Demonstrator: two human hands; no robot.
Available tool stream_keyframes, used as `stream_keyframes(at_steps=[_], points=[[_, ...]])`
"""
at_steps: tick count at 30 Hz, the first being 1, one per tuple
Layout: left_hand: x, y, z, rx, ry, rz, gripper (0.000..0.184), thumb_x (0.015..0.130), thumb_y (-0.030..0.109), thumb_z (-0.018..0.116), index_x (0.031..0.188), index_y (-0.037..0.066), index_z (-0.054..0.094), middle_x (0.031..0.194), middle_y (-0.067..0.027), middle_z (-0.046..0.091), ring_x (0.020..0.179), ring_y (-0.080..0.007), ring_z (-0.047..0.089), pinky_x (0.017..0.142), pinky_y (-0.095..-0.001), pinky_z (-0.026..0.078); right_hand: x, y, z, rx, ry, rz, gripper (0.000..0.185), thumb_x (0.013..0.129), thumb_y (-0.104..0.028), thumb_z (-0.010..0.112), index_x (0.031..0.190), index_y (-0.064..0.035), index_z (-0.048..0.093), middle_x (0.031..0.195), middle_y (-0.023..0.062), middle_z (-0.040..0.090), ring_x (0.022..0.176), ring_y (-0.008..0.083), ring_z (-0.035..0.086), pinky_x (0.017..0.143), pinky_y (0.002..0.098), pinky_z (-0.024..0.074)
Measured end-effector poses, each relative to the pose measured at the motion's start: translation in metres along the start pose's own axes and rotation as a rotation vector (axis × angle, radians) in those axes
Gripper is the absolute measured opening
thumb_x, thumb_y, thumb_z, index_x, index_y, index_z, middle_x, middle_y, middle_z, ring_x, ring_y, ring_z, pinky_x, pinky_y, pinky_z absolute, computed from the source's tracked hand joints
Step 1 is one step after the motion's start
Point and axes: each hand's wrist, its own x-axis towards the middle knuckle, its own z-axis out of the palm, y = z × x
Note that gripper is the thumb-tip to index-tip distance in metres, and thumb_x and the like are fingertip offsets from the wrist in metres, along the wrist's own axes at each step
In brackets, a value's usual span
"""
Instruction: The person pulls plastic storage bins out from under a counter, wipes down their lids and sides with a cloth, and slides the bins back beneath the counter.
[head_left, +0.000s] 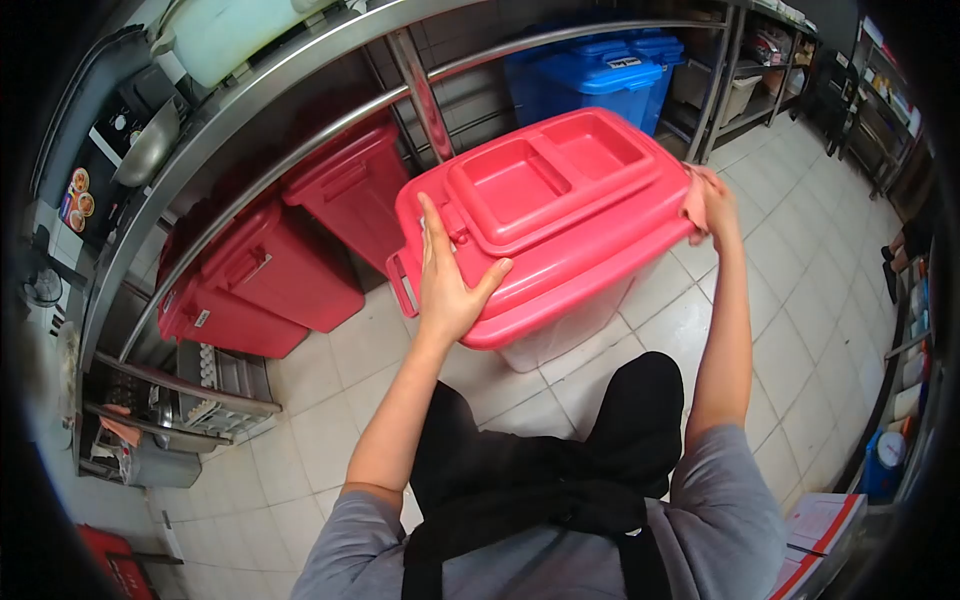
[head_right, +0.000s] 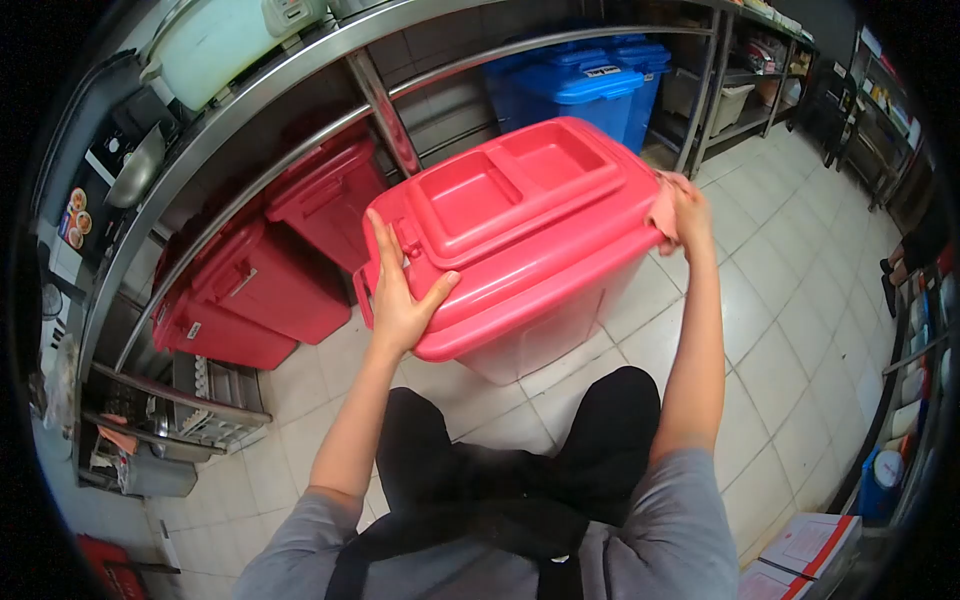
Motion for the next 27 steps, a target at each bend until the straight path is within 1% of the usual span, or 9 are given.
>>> stream_keyframes(at_steps=[3,5,8,15,19,21,23,26,27], points=[[0.020,-0.005,-0.011,-0.180,-0.144,0.047,0.126,0.077,0.033,0.081,0.154,0.017,-0.017,0.153,-0.0364,0.019,0.144,-0.0415,0.025,0.117,-0.0428,0.025,-0.057,-0.003,-0.031,-0.119,0.168,0.031,0.032,0.098,-0.026,0.054,0.121,-0.0072,0.065,0.112,0.0074,0.069,0.099,0.0168,0.064,0.082,0.0293,0.0509],[0.028,-0.011,-0.007,-0.161,-0.196,0.056,0.127,0.076,0.033,0.082,0.154,0.016,-0.017,0.157,-0.0313,0.013,0.146,-0.0402,0.022,0.117,-0.0429,0.025,-0.087,-0.014,-0.043,-0.076,0.256,0.064,0.032,0.097,-0.024,0.057,0.121,-0.0054,0.064,0.112,0.0078,0.069,0.098,0.0160,0.064,0.082,0.0288,0.0510],[0.035,-0.012,0.006,-0.149,-0.267,0.154,0.130,0.070,0.052,0.080,0.155,0.010,-0.009,0.161,-0.0218,0.006,0.147,-0.0426,0.012,0.119,-0.0478,0.019,-0.101,-0.011,-0.062,-0.034,0.367,0.117,0.031,0.097,-0.024,0.057,0.122,-0.0061,0.064,0.114,0.0068,0.068,0.101,0.0154,0.064,0.084,0.0284,0.0505],[0.070,-0.017,0.043,-0.279,-0.351,0.223,0.131,0.071,0.050,0.081,0.155,0.008,-0.010,0.160,-0.0263,0.008,0.148,-0.0426,0.011,0.119,-0.0468,0.018,-0.099,0.014,-0.090,0.053,0.519,0.008,0.028,0.101,-0.019,0.049,0.121,-0.0066,0.064,0.122,0.0049,0.066,0.109,0.0154,0.062,0.091,0.0278,0.0488],[0.109,-0.028,0.047,-0.405,-0.439,0.206,0.137,0.065,0.048,0.087,0.155,0.008,-0.008,0.157,-0.0289,0.019,0.145,-0.0432,0.021,0.118,-0.0453,0.023,-0.121,0.008,-0.074,0.075,0.623,-0.155,0.027,0.101,-0.017,0.049,0.119,-0.0041,0.063,0.123,0.0061,0.066,0.112,0.0155,0.059,0.094,0.0278,0.0464],[0.130,-0.037,0.042,-0.102,-0.285,0.352,0.136,0.063,0.046,0.088,0.155,0.007,-0.003,0.152,-0.0317,0.027,0.143,-0.0437,0.027,0.116,-0.0457,0.026,-0.137,0.004,-0.064,0.059,0.665,-0.248,0.025,0.100,-0.012,0.048,0.116,-0.0008,0.064,0.115,0.0084,0.067,0.105,0.0167,0.061,0.095,0.0281,0.0455],[0.119,-0.025,0.037,0.188,-0.022,0.444,0.111,0.073,0.035,0.082,0.155,0.006,0.014,0.151,-0.0258,0.034,0.140,-0.0445,0.031,0.117,-0.0489,0.024,-0.161,-0.005,-0.046,0.048,0.687,-0.231,0.025,0.101,-0.013,0.047,0.117,-0.0007,0.062,0.120,0.0094,0.065,0.107,0.0170,0.060,0.094,0.0288,0.0460],[0.076,0.010,0.043,0.104,0.008,0.617,0.079,0.086,0.025,0.067,0.152,0.007,0.028,0.153,-0.0175,0.035,0.143,-0.0408,0.027,0.117,-0.0531,0.020,-0.198,-0.004,-0.019,0.110,0.782,-0.214,0.025,0.102,-0.016,0.045,0.114,-0.0014,0.062,0.122,0.0098,0.062,0.110,0.0180,0.057,0.096,0.0304,0.0447],[0.063,0.016,0.051,0.062,-0.059,0.652,0.076,0.088,0.033,0.066,0.152,0.013,0.032,0.154,-0.0150,0.034,0.145,-0.0392,0.025,0.117,-0.0552,0.017,-0.212,-0.011,-0.006,0.106,0.798,-0.205,0.025,0.102,-0.016,0.045,0.114,-0.0014,0.062,0.122,0.0098,0.062,0.110,0.0180,0.057,0.096,0.0304,0.0447]])
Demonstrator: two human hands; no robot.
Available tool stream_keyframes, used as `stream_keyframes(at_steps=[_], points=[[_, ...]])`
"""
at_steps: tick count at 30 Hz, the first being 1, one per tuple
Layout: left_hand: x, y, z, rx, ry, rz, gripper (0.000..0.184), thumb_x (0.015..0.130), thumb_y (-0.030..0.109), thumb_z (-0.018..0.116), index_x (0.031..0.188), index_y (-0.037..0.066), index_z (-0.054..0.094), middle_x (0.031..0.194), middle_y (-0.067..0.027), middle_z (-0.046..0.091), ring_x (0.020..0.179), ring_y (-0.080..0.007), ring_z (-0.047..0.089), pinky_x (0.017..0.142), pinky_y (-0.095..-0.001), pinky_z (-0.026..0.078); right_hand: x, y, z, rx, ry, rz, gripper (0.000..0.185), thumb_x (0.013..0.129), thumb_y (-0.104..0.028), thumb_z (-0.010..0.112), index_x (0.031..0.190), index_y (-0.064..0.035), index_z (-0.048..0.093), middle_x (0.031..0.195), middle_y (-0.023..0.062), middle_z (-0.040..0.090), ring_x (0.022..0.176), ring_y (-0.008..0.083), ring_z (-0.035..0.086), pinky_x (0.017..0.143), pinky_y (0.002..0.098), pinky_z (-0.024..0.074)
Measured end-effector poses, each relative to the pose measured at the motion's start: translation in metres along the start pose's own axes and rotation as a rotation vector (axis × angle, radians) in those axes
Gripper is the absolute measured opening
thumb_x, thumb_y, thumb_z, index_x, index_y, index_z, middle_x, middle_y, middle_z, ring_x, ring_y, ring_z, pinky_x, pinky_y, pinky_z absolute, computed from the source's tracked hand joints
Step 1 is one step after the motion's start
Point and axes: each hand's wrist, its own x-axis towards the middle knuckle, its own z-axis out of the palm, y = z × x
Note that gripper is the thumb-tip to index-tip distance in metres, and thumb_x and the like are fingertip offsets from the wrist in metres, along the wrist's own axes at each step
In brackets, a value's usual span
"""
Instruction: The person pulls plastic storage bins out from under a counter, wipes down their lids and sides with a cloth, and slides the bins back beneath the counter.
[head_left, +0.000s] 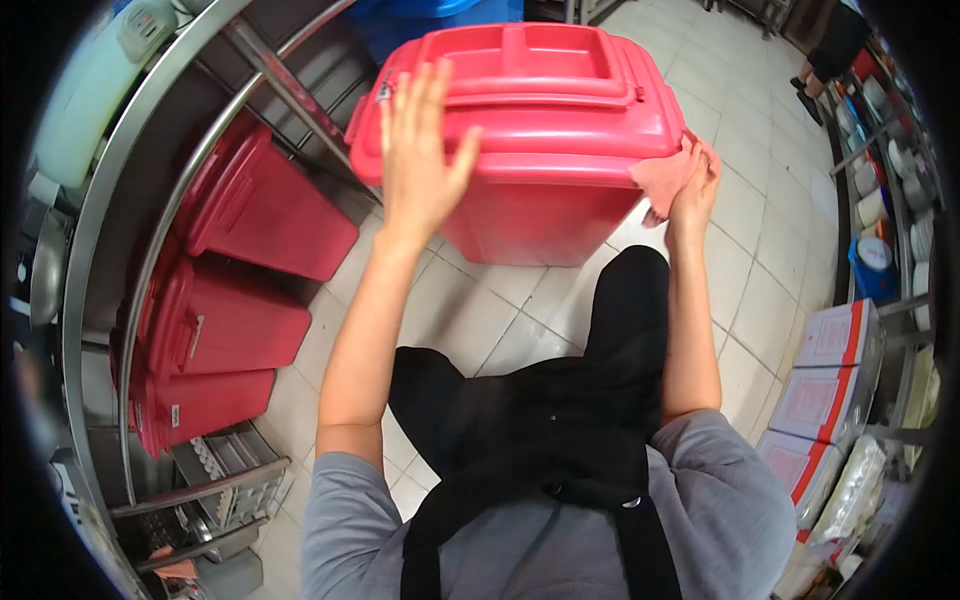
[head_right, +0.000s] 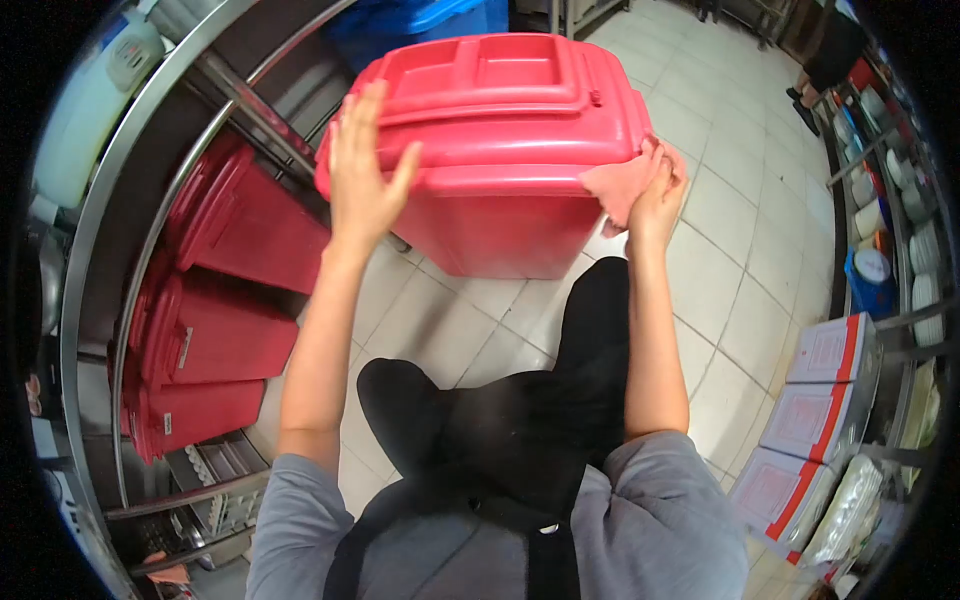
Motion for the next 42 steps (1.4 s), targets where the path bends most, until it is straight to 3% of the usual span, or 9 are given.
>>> stream_keyframes(at_steps=[3,7,11,22,28,36,38,40,42], points=[[-0.008,0.020,0.014,0.025,-0.235,0.105,0.074,0.082,0.052,0.070,0.147,0.026,0.044,0.157,-0.0110,0.030,0.147,-0.0354,0.021,0.117,-0.0585,0.014,-0.043,-0.028,-0.009,0.341,-0.002,0.233,0.027,0.103,-0.021,0.044,0.111,-0.0017,0.062,0.123,0.0105,0.060,0.112,0.0192,0.056,0.100,0.0322,0.0418],[-0.003,0.003,0.004,0.070,-0.450,0.221,0.093,0.066,0.068,0.070,0.147,0.030,0.043,0.159,-0.0088,0.026,0.147,-0.0353,0.019,0.117,-0.0599,0.012,-0.074,-0.041,-0.041,-0.382,-0.307,-0.764,0.028,0.102,-0.022,0.043,0.115,-0.0024,0.058,0.102,0.0127,0.066,0.099,0.0253,0.064,0.090,0.0390,0.0492],[0.007,-0.042,-0.003,-0.054,-0.365,0.074,0.059,0.093,0.053,0.053,0.147,0.030,0.043,0.160,-0.0086,0.023,0.148,-0.0348,0.019,0.118,-0.0578,0.011,-0.112,-0.027,0.008,-0.454,-0.402,-1.520,0.051,0.080,-0.033,0.076,0.126,-0.0172,0.061,0.128,0.0038,0.060,0.098,0.0217,0.063,0.075,0.0342,0.0499],[-0.024,-0.050,0.021,-0.019,-0.278,-0.112,0.065,0.091,0.058,0.053,0.150,0.035,0.036,0.163,-0.0058,0.015,0.148,-0.0345,0.017,0.117,-0.0599,0.006,-0.218,0.223,0.060,-1.462,-1.447,-1.427,0.022,0.083,-0.027,0.056,0.092,-0.0092,0.065,0.117,0.0093,0.058,0.100,0.0239,0.050,0.063,0.0388,0.0455],[-0.025,-0.051,0.021,-0.071,-0.255,-0.113,0.064,0.091,0.057,0.053,0.149,0.034,0.038,0.163,-0.0045,0.017,0.147,-0.0334,0.021,0.117,-0.0591,0.004,-0.189,0.112,0.183,-0.821,-1.096,-1.660,0.020,0.080,-0.021,0.060,0.095,-0.0092,0.068,0.110,0.0103,0.059,0.097,0.0238,0.052,0.074,0.0390,0.0475],[-0.023,-0.052,0.018,-0.054,-0.326,-0.114,0.068,0.091,0.057,0.054,0.151,0.033,0.034,0.163,-0.0039,0.016,0.147,-0.0337,0.020,0.117,-0.0589,0.005,-0.248,0.199,0.122,-1.010,-1.150,-0.970,0.032,0.085,-0.021,0.054,0.108,-0.0041,0.069,0.113,0.0087,0.058,0.117,0.0251,0.049,0.087,0.0462,0.0455],[-0.025,-0.052,0.024,-0.002,-0.265,-0.120,0.068,0.091,0.053,0.056,0.152,0.032,0.034,0.163,-0.0050,0.016,0.147,-0.0335,0.019,0.117,-0.0585,0.006,-0.235,0.161,0.044,-0.943,-1.359,-0.250,0.029,0.086,-0.020,0.055,0.107,-0.0077,0.069,0.108,0.0086,0.061,0.109,0.0285,0.055,0.086,0.0493,0.0465],[-0.028,-0.054,0.029,-0.028,-0.231,-0.137,0.068,0.092,0.049,0.058,0.152,0.031,0.033,0.163,-0.0057,0.016,0.148,-0.0334,0.018,0.117,-0.0580,0.005,-0.242,0.238,-0.016,-0.522,-1.039,0.041,0.023,0.091,-0.018,0.053,0.108,-0.0098,0.067,0.101,0.0092,0.065,0.097,0.0282,0.061,0.084,0.0454,0.0500],[-0.028,-0.049,0.026,-0.035,-0.233,-0.156,0.068,0.093,0.045,0.058,0.153,0.029,0.032,0.163,-0.0059,0.016,0.149,-0.0336,0.015,0.117,-0.0577,0.004,-0.177,0.101,-0.026,-0.287,-0.610,1.044,0.025,0.099,-0.018,0.047,0.114,-0.0069,0.062,0.096,0.0090,0.068,0.092,0.0233,0.064,0.082,0.0357,0.0527]])
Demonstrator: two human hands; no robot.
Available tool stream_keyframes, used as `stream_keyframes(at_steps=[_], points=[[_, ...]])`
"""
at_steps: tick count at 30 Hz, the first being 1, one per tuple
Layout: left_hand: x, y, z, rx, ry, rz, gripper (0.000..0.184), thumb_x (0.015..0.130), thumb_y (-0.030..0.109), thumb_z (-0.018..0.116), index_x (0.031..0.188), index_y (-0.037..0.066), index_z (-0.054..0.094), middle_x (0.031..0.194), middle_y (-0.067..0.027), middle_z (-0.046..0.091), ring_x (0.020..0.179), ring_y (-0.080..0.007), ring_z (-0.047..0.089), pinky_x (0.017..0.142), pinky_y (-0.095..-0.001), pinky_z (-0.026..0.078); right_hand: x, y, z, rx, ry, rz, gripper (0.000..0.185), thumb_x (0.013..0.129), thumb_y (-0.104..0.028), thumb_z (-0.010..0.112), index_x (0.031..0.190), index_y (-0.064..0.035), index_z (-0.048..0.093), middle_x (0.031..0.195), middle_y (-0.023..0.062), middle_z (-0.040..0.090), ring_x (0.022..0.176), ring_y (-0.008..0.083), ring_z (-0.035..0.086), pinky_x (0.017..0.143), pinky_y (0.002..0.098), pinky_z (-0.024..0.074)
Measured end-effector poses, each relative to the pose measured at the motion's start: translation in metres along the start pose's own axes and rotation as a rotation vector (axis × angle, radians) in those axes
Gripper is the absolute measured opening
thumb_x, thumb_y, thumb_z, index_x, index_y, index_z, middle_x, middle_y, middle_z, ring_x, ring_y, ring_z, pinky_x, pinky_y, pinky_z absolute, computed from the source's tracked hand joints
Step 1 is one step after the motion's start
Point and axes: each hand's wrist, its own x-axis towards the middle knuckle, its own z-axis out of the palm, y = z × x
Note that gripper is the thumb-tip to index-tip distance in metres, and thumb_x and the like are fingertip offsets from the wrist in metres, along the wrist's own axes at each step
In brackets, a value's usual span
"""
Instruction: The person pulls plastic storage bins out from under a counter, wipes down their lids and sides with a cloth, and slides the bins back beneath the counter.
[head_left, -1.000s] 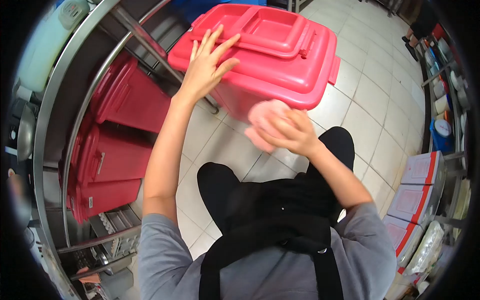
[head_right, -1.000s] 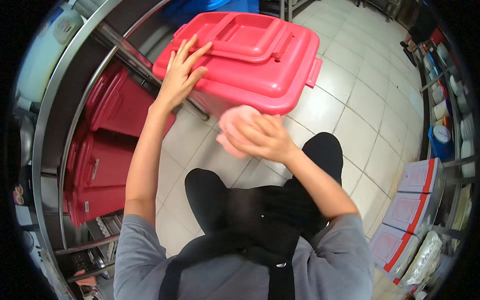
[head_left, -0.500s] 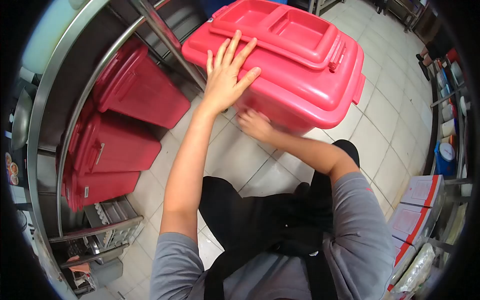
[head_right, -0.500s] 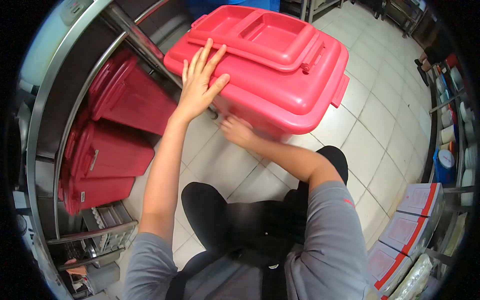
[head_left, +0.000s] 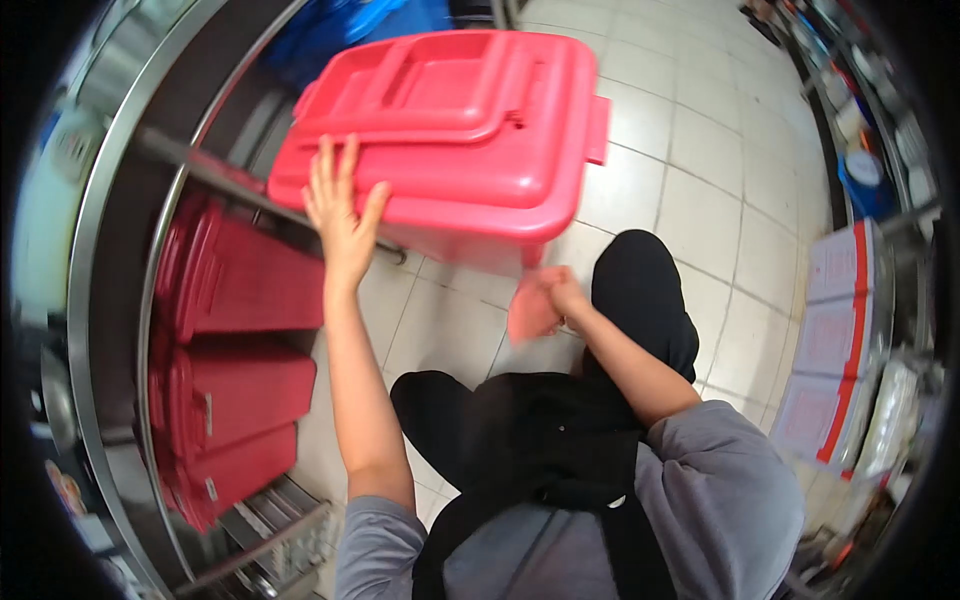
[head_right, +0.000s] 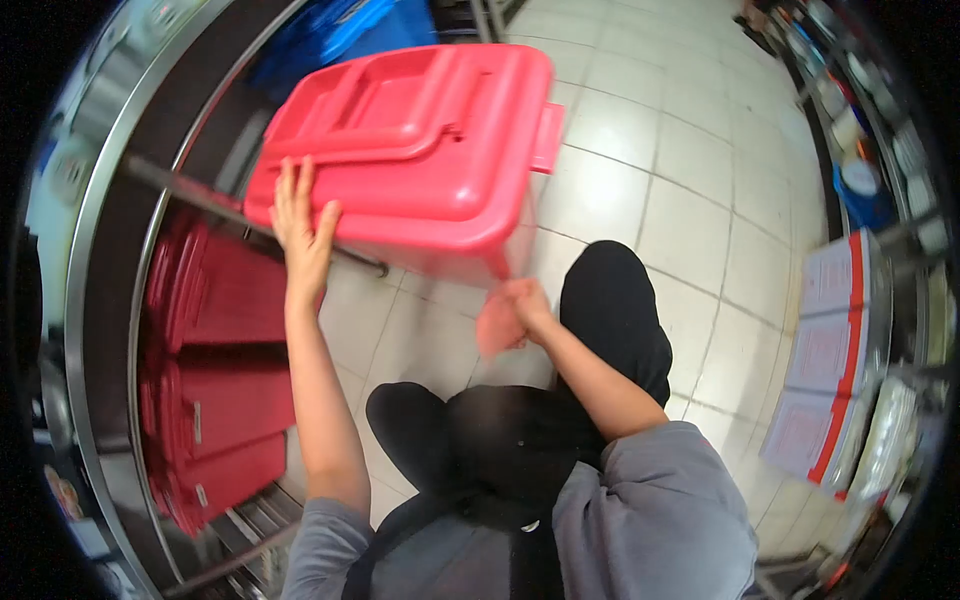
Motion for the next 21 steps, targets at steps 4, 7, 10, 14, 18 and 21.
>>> stream_keyframes(at_steps=[4,7,10,14,18,21], points=[[0.001,0.000,-0.001,0.002,-0.023,0.009,0.067,0.095,0.040,0.056,0.154,0.024,0.029,0.163,-0.0065,0.015,0.149,-0.0335,0.013,0.117,-0.0558,0.003,0.002,-0.044,-0.045,0.616,0.241,-0.313,0.039,0.104,-0.031,0.044,0.131,-0.0037,0.051,0.109,0.0084,0.064,0.097,0.0153,0.062,0.083,0.0277,0.0506],[0.002,0.004,-0.001,0.008,-0.043,0.028,0.066,0.097,0.038,0.053,0.155,0.020,0.028,0.163,-0.0098,0.016,0.149,-0.0332,0.012,0.118,-0.0511,0.004,-0.010,-0.112,-0.015,0.526,0.428,-0.861,0.041,0.105,-0.030,0.044,0.136,-0.0037,0.048,0.118,0.0090,0.060,0.101,0.0159,0.059,0.090,0.0290,0.0480],[0.004,0.004,-0.001,0.020,-0.055,0.044,0.065,0.098,0.037,0.050,0.155,0.017,0.026,0.163,-0.0104,0.014,0.149,-0.0327,0.012,0.118,-0.0505,0.004,0.012,-0.092,0.019,0.284,0.660,-0.994,0.036,0.104,-0.021,0.046,0.134,-0.0022,0.050,0.122,0.0095,0.059,0.111,0.0178,0.055,0.098,0.0321,0.0442],[0.005,0.005,0.000,0.019,-0.063,0.060,0.065,0.099,0.037,0.048,0.155,0.015,0.024,0.163,-0.0102,0.013,0.149,-0.0320,0.012,0.119,-0.0501,0.004,0.132,0.080,0.041,0.621,0.489,-0.700,0.034,0.103,-0.018,0.045,0.134,-0.0043,0.051,0.127,0.0107,0.057,0.123,0.0199,0.048,0.106,0.0358,0.0398],[0.011,0.001,0.002,0.022,-0.085,0.065,0.068,0.099,0.041,0.046,0.156,0.012,0.023,0.163,-0.0106,0.011,0.150,-0.0309,0.011,0.119,-0.0493,0.006,0.136,0.074,0.052,1.114,0.461,-0.217,0.037,0.104,-0.020,0.044,0.137,-0.0035,0.049,0.128,0.0106,0.058,0.124,0.0202,0.050,0.104,0.0363,0.0420],[0.005,0.003,-0.002,-0.025,-0.087,0.052,0.069,0.099,0.047,0.043,0.156,0.013,0.023,0.163,-0.0103,0.011,0.150,-0.0308,0.011,0.120,-0.0484,0.009,0.124,0.062,0.055,0.881,0.602,-0.140,0.037,0.105,-0.017,0.041,0.137,-0.0016,0.049,0.127,0.0106,0.060,0.117,0.0206,0.056,0.098,0.0344,0.0457]])
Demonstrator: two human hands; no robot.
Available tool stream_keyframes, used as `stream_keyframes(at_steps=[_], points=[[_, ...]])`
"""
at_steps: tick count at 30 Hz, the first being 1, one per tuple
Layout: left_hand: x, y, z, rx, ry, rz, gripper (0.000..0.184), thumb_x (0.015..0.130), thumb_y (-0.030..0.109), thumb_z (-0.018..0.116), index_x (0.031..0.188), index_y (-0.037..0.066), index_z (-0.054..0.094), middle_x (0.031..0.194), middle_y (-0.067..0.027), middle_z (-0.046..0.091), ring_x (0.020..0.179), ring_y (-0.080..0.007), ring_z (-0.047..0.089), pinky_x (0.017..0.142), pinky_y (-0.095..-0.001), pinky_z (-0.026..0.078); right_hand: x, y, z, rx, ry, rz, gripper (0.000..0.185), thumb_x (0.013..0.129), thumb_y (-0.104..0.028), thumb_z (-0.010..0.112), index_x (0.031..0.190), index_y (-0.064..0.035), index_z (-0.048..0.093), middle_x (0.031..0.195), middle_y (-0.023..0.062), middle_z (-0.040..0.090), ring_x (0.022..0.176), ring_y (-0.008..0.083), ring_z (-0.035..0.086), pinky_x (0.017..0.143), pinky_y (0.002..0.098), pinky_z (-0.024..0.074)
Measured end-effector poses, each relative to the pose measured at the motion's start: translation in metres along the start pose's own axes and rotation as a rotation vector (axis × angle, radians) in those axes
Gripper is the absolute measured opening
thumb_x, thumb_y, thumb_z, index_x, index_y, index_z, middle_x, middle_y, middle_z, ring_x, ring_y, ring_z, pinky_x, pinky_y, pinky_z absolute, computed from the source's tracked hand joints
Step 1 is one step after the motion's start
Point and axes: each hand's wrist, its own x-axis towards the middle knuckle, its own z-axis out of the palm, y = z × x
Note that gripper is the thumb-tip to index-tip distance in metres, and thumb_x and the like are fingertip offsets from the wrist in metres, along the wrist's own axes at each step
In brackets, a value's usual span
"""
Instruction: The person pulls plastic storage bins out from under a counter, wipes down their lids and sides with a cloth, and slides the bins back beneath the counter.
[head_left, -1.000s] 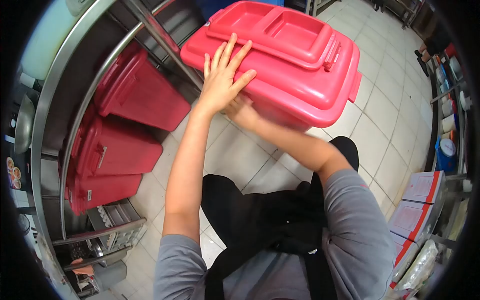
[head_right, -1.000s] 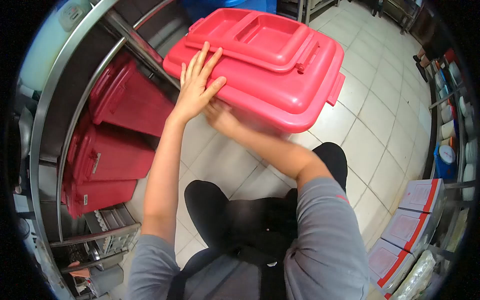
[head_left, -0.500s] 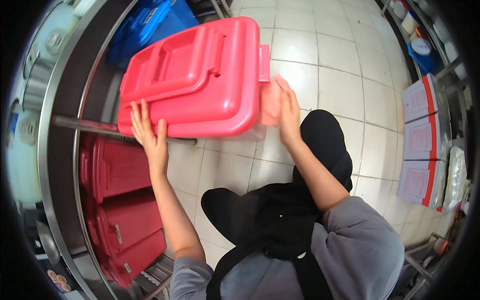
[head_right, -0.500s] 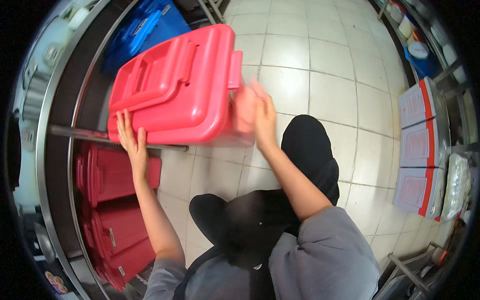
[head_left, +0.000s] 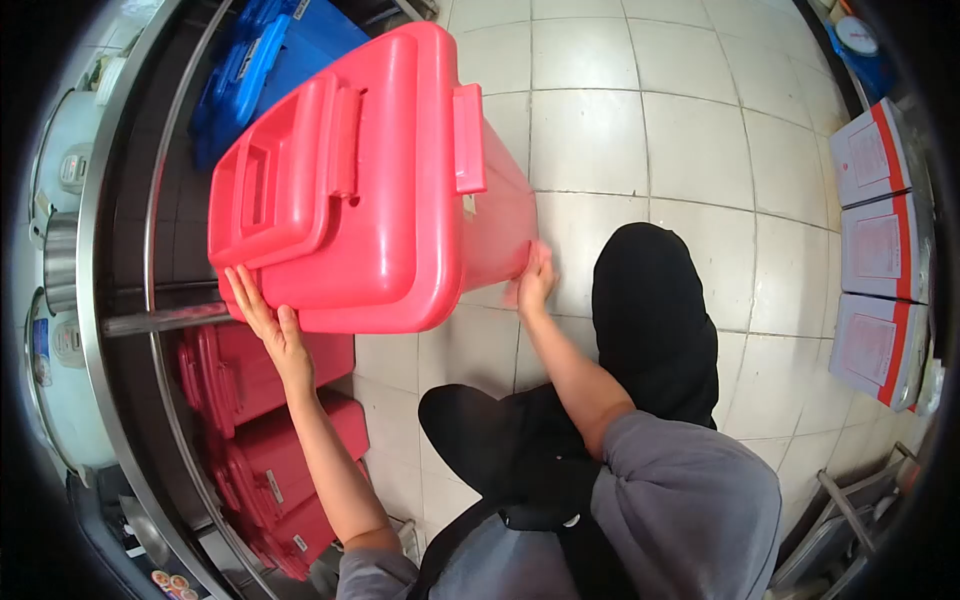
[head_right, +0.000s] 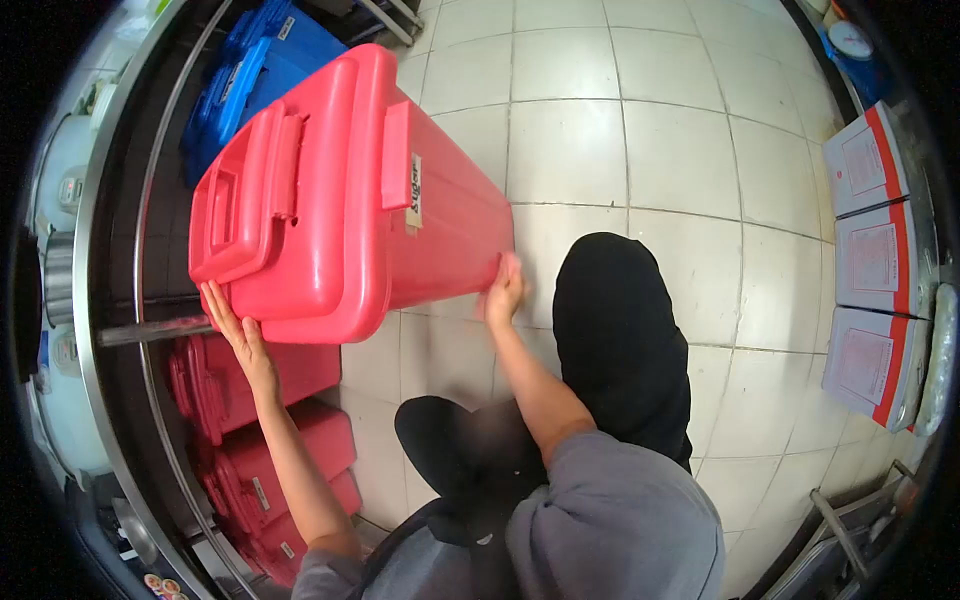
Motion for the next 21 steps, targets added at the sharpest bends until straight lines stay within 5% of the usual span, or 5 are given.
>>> stream_keyframes(at_steps=[4,9,14,20,21], points=[[-0.001,0.000,0.004,-0.014,0.024,-0.017,0.071,0.099,0.053,0.040,0.155,0.013,0.023,0.163,-0.0102,0.011,0.150,-0.0296,0.010,0.120,-0.0486,0.009,-0.022,-0.154,0.075,0.318,-0.395,-0.465,0.029,0.101,-0.011,0.045,0.125,0.0001,0.057,0.106,0.0101,0.061,0.095,0.0222,0.059,0.090,0.0316,0.0464],[0.001,0.005,0.008,0.004,0.038,-0.025,0.076,0.097,0.060,0.038,0.155,0.013,0.023,0.163,-0.0108,0.012,0.150,-0.0295,0.009,0.120,-0.0499,0.010,0.017,-0.180,0.113,-0.107,-0.258,-1.170,0.030,0.089,0.004,0.050,0.117,-0.0024,0.060,0.119,0.0131,0.056,0.113,0.0264,0.051,0.099,0.0342,0.0412],[0.002,0.000,0.007,0.002,0.041,0.000,0.078,0.097,0.062,0.036,0.155,0.012,0.023,0.163,-0.0125,0.010,0.150,-0.0307,0.009,0.119,-0.0504,0.011,0.171,0.016,0.029,0.685,-0.280,0.129,0.049,0.102,-0.028,0.038,0.134,0.0063,0.051,0.141,0.0143,0.052,0.121,0.0237,0.052,0.107,0.0342,0.0373],[0.009,-0.023,0.004,-0.052,0.025,0.026,0.081,0.096,0.064,0.035,0.155,0.011,0.022,0.163,-0.0128,0.010,0.150,-0.0308,0.009,0.119,-0.0504,0.011,0.129,0.035,0.002,0.115,0.041,0.455,0.038,0.103,-0.021,0.041,0.133,-0.0014,0.052,0.136,0.0138,0.055,0.130,0.0223,0.048,0.103,0.0287,0.0445],[0.009,-0.029,0.003,-0.057,0.022,0.023,0.081,0.096,0.064,0.035,0.155,0.011,0.022,0.163,-0.0128,0.010,0.150,-0.0308,0.009,0.119,-0.0504,0.011,0.125,0.061,0.010,0.216,0.043,0.097,0.034,0.101,-0.015,0.041,0.127,0.0013,0.055,0.128,0.0142,0.058,0.123,0.0235,0.054,0.097,0.0288,0.0481]])
